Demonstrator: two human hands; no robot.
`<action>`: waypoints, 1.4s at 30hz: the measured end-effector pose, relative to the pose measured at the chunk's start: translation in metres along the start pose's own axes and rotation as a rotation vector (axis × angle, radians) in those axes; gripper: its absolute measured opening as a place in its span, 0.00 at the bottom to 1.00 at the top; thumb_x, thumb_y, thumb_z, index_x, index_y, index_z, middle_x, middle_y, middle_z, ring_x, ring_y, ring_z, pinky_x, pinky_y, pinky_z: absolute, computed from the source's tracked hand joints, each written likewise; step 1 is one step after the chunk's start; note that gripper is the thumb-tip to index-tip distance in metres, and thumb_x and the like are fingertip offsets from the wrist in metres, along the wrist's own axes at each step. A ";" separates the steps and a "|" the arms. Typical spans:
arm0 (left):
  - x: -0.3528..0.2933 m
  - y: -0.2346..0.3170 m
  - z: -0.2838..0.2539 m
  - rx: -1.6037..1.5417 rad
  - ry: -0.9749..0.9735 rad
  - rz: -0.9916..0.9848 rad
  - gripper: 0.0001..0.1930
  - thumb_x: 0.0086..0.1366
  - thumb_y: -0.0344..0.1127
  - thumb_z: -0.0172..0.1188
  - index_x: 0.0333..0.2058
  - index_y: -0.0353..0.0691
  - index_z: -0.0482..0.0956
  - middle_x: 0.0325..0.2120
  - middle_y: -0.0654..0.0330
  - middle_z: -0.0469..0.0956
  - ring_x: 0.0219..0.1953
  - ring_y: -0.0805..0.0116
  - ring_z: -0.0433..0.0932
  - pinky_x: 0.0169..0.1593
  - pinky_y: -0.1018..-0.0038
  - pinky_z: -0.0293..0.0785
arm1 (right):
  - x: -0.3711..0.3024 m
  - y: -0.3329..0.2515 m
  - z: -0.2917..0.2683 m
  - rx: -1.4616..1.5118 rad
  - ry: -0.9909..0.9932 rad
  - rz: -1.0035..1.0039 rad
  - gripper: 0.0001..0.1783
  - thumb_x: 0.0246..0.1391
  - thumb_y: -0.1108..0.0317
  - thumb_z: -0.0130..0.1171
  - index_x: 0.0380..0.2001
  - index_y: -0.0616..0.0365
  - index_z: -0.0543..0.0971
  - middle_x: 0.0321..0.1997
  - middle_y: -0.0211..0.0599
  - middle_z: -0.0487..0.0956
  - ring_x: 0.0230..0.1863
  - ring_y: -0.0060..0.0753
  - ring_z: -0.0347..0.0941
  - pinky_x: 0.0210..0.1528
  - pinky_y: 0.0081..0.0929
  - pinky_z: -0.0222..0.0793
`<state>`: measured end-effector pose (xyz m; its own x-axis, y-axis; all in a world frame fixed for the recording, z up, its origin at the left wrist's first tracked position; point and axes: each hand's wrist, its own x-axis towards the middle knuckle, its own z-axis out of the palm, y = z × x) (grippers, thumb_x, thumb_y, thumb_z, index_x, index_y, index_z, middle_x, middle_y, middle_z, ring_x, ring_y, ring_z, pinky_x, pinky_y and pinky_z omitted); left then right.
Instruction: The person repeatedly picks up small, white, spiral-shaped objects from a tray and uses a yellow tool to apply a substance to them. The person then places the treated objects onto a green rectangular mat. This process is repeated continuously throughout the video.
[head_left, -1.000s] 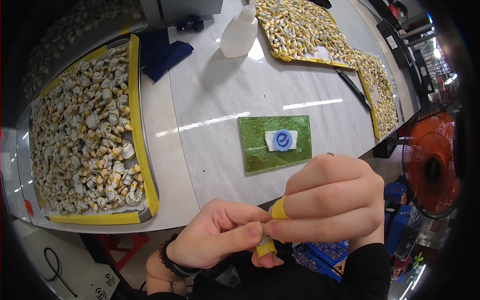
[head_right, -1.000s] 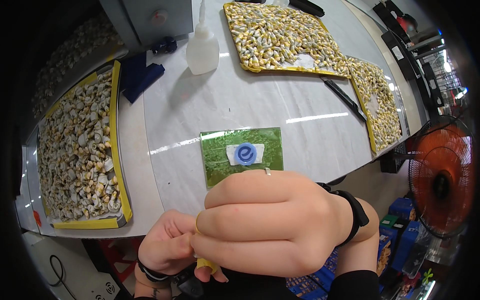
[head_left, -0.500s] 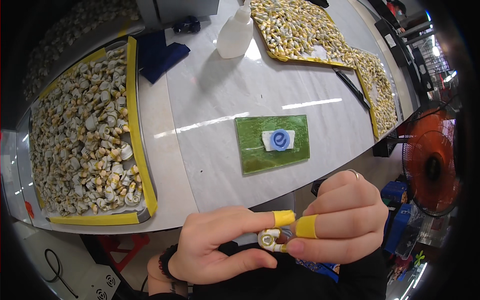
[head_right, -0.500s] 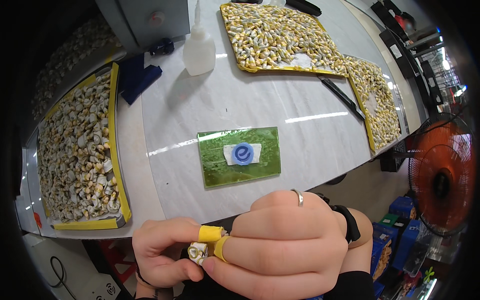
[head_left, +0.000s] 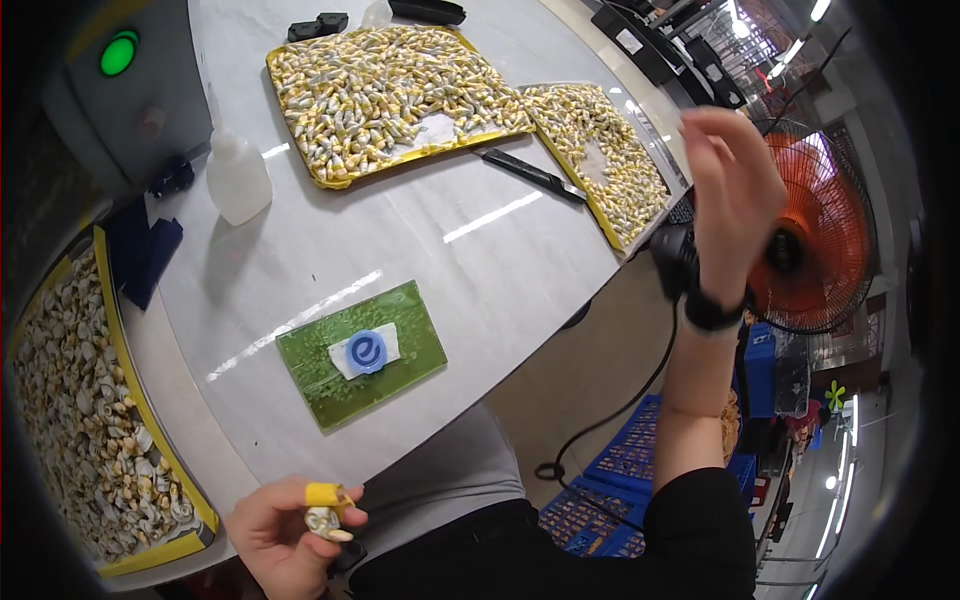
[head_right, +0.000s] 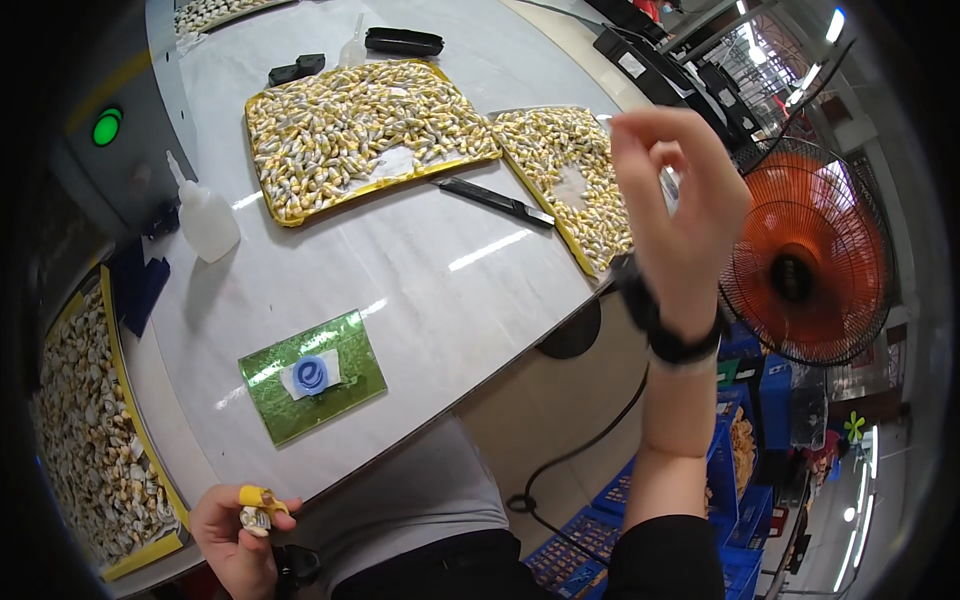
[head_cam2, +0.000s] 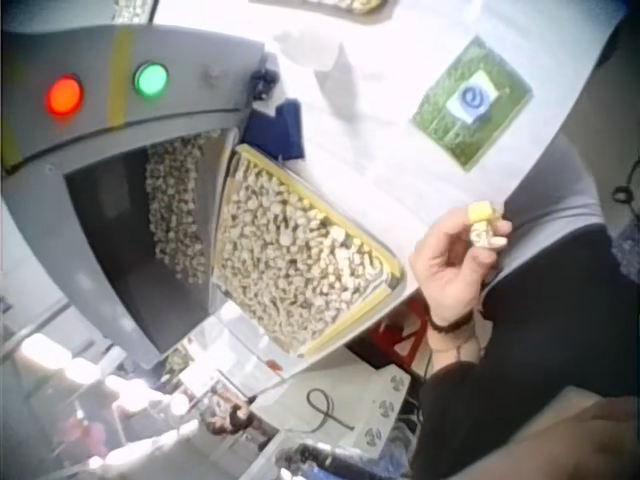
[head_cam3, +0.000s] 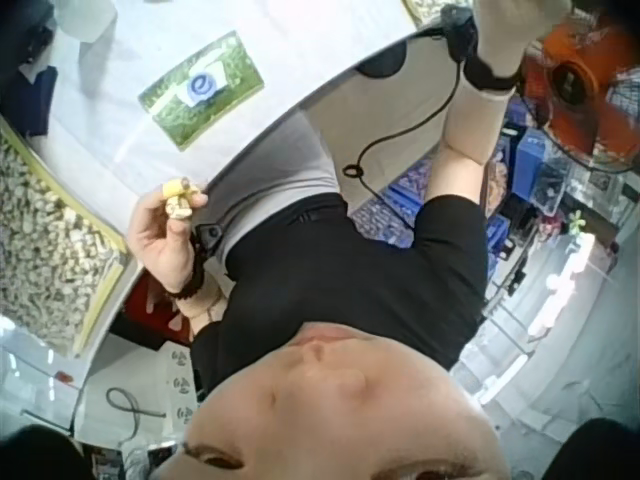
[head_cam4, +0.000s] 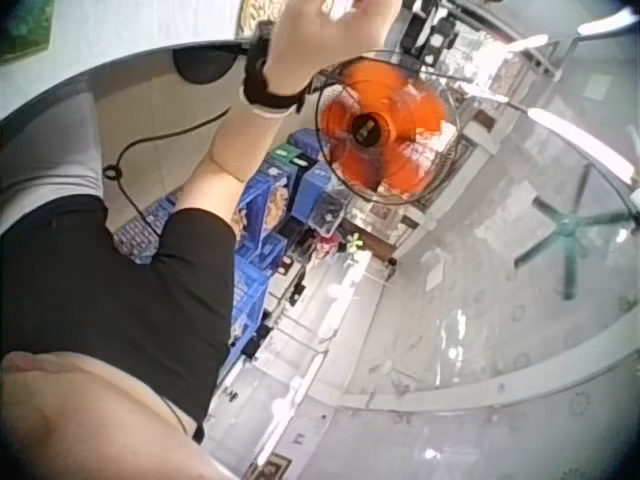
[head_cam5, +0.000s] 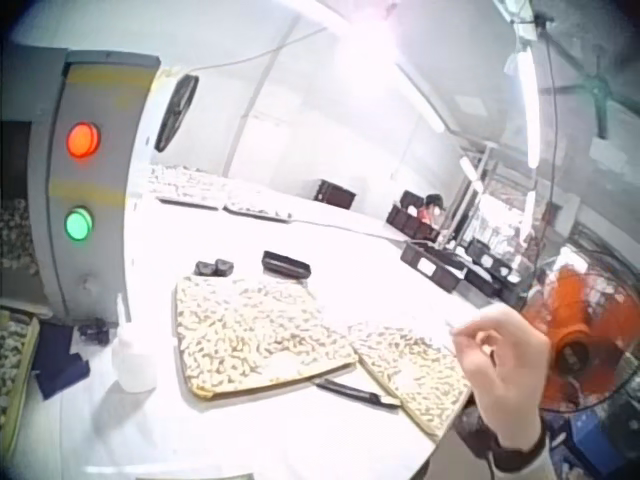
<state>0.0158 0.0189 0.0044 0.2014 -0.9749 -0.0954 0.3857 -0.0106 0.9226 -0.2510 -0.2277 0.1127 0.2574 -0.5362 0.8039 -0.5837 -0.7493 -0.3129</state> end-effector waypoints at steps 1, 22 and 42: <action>-0.001 0.002 -0.005 -0.065 -0.084 0.011 0.22 0.58 0.39 0.62 0.43 0.25 0.72 0.32 0.48 0.79 0.35 0.63 0.79 0.42 0.71 0.75 | 0.008 0.034 -0.003 -0.114 -0.138 0.052 0.05 0.47 0.76 0.55 0.29 0.60 0.79 0.25 0.28 0.78 0.25 0.13 0.68 0.25 0.13 0.59; 0.005 -0.002 -0.004 -0.291 -0.021 -0.084 0.21 0.47 0.34 0.72 0.34 0.23 0.76 0.27 0.45 0.79 0.30 0.62 0.81 0.42 0.67 0.78 | -0.020 0.009 0.036 0.124 -0.702 0.042 0.07 0.48 0.78 0.57 0.33 0.62 0.78 0.27 0.35 0.78 0.27 0.27 0.74 0.28 0.20 0.69; 0.006 -0.010 -0.002 -0.095 0.073 0.224 0.22 0.43 0.41 0.73 0.32 0.30 0.78 0.24 0.55 0.80 0.32 0.63 0.79 0.40 0.67 0.77 | -0.053 -0.084 0.098 0.260 -0.904 -0.499 0.11 0.33 0.80 0.60 0.26 0.62 0.76 0.27 0.35 0.74 0.28 0.35 0.72 0.27 0.26 0.70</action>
<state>0.0153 0.0137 -0.0065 0.3542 -0.9320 0.0772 0.4063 0.2278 0.8849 -0.1406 -0.1743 0.0468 0.9607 -0.1545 0.2304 -0.0989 -0.9668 -0.2358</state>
